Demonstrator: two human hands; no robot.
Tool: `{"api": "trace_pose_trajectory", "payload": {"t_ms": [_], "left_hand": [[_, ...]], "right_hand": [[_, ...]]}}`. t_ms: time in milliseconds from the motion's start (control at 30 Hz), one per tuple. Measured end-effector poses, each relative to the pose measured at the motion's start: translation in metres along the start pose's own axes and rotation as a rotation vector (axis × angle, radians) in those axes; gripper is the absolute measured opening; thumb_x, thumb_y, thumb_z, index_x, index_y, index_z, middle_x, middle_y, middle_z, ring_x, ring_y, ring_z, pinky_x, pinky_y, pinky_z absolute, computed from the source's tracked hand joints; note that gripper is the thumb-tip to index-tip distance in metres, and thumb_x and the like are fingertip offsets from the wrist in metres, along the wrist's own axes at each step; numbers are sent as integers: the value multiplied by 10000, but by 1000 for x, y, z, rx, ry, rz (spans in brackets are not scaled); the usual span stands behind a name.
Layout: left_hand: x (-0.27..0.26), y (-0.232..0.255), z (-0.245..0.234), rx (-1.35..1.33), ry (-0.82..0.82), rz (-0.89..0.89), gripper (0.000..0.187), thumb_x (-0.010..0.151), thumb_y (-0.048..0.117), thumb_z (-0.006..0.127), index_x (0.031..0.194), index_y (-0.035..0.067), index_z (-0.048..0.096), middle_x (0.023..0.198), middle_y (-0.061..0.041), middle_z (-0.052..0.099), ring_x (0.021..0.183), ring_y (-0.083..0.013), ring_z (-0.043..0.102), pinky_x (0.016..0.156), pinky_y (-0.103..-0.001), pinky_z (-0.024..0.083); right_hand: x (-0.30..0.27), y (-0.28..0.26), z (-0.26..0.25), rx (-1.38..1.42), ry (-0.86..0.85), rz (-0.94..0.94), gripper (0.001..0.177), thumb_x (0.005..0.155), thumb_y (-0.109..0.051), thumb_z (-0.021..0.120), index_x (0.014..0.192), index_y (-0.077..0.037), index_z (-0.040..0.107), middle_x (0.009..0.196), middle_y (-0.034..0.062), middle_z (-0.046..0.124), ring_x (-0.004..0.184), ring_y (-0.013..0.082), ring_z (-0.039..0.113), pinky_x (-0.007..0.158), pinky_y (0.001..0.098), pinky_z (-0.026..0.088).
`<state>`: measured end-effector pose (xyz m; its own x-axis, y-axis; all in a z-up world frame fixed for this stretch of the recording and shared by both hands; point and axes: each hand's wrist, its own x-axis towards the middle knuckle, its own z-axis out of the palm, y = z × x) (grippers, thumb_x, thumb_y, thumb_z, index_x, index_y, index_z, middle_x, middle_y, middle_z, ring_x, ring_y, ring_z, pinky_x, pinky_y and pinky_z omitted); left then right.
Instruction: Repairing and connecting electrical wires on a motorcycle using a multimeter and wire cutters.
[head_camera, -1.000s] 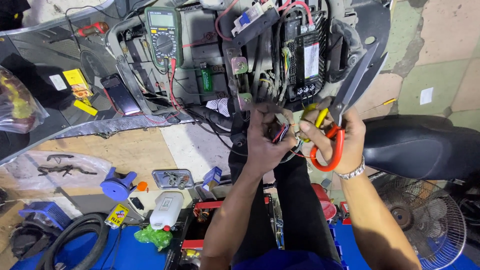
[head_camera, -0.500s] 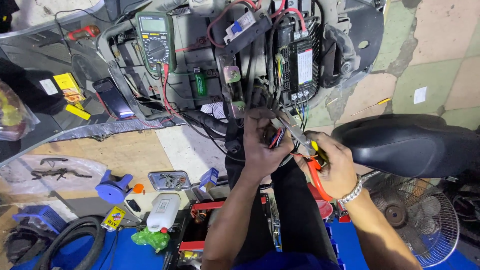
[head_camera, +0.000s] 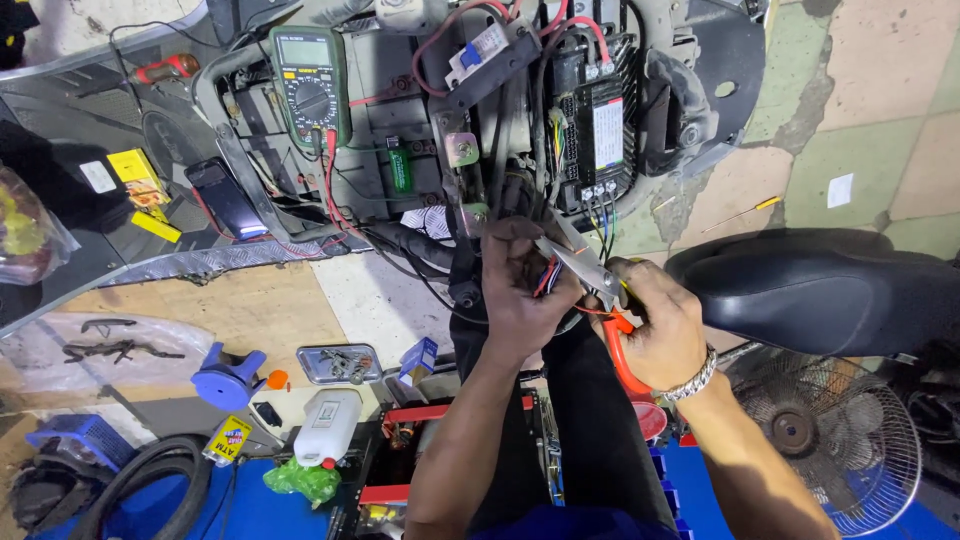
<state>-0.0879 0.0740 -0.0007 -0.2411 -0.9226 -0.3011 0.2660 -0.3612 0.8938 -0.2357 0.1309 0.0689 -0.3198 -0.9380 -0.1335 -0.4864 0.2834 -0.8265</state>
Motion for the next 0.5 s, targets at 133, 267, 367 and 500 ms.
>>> {"api": "trace_pose_trajectory", "payload": {"t_ms": [133,267,367,500], "left_hand": [[1,2,-1,-23,-30,39,436,806,-93,676,1156,42,452,989,-261,677,589,-355,712,488,-379,631],[1,-4,-2,-46,-35,41,438,814,-110,672,1158,25,436,986,-274,668,601,-378,713,492,-394,643],[-4,-16,-5,-33,-34,34,432,817,-99,665,1155,35,433,990,-257,675,599,-355,717,501,-389,652],[-1,-4,4,11,-25,37,412,828,-50,708,1137,38,449,960,-237,679,649,-363,728,543,-396,656]], "right_hand": [[1,-3,2,-12,3,24,282,792,-172,849,980,-19,705,640,100,553,538,291,596,515,360,504],[-3,1,4,-15,14,34,275,814,-194,850,964,-19,700,624,91,550,527,280,590,503,354,498],[-4,5,5,-8,22,34,278,819,-207,857,963,-25,703,622,89,554,519,279,579,501,351,497],[-1,9,8,5,58,-12,280,859,-252,839,941,-20,705,598,78,524,501,272,560,509,346,494]]}}
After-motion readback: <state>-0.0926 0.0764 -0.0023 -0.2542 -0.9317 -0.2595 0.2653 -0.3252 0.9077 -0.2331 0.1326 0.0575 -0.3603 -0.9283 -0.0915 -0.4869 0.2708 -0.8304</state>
